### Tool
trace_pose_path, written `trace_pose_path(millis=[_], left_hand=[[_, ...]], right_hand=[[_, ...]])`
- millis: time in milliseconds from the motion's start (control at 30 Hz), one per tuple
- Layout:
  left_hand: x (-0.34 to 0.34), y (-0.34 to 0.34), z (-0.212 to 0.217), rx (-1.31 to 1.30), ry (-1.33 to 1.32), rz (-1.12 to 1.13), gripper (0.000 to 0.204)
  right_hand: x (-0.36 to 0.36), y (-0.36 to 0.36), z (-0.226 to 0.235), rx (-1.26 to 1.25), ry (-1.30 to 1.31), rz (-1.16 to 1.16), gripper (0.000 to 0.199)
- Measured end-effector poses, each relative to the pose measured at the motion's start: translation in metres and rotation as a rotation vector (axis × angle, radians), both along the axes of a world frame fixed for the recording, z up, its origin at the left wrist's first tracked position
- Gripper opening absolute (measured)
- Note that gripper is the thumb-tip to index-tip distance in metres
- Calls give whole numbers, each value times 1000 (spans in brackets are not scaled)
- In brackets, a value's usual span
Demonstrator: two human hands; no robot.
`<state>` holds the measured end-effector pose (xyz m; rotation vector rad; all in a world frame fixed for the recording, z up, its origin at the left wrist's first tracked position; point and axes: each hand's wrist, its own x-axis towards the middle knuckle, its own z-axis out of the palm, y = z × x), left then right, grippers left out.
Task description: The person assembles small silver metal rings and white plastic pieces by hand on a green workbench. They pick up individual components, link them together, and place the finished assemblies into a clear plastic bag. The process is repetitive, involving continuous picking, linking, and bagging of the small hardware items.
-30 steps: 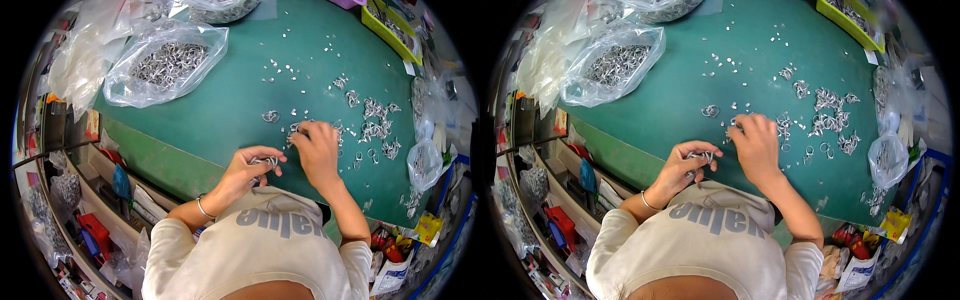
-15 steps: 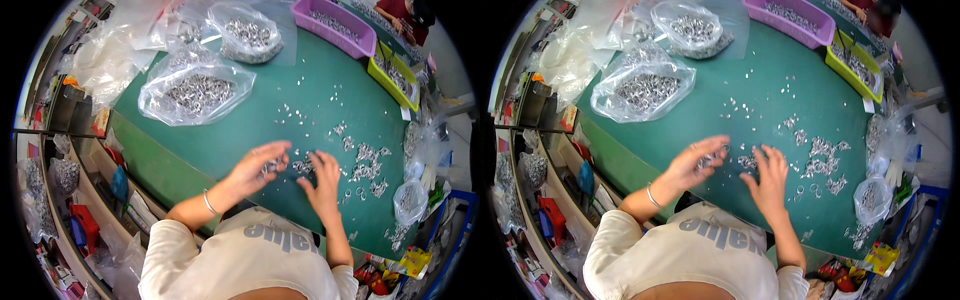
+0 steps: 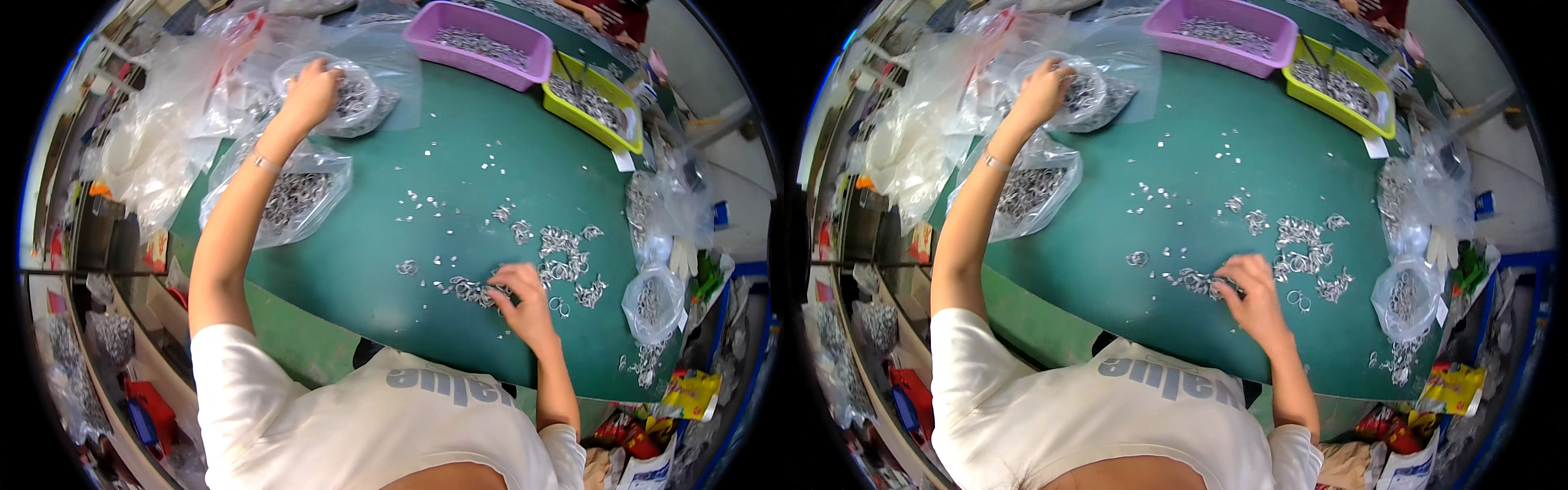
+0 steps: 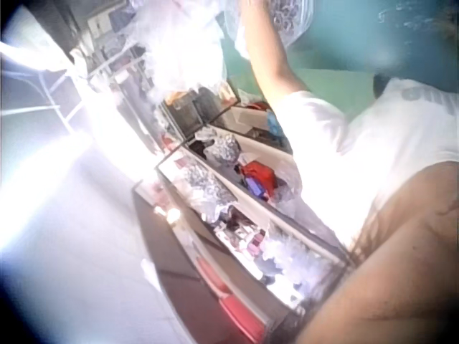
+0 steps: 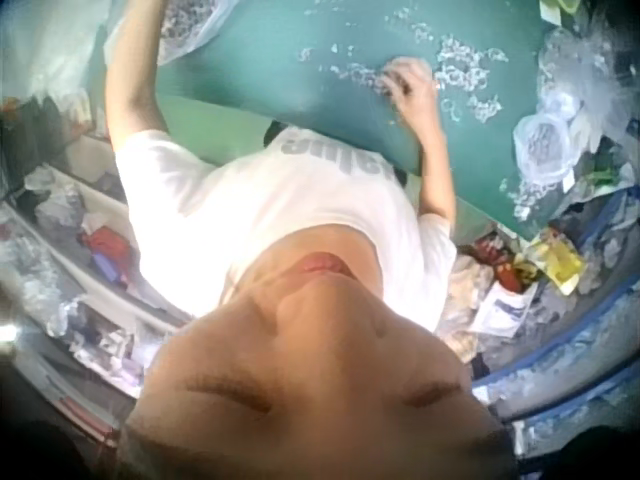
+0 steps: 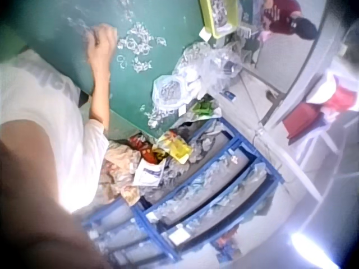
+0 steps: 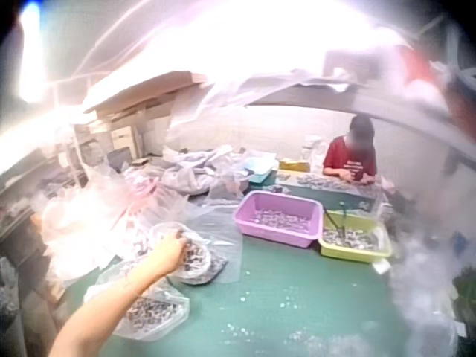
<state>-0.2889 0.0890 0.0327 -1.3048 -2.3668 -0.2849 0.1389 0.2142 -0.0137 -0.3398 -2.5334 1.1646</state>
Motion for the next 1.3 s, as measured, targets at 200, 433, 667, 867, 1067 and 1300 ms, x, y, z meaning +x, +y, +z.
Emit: trace_pose_path(millis=[200,433,667,867,1067,1300], left_hand=[[146,13,25,20,-403,-373,29],[247,76,-74,35,-482,-579,38],[246,77,-69,182,-1292,-414,24],[266,42,-73,189,-1380,-471,39],[293,37,-57,143,-1253,-509,38],[319,21,-76,-187,-546,-690,37]], right_hand=[[11,59,-3,448,-205,-507,74],[10,52,-23,344,-296,-413,62],[34,66,-20,-630,113,-484,42],[56,89,3,-1574,373,-289,30],[70,84,5,-820,137,-521,39],[74,60,17,176,-209,-351,61]])
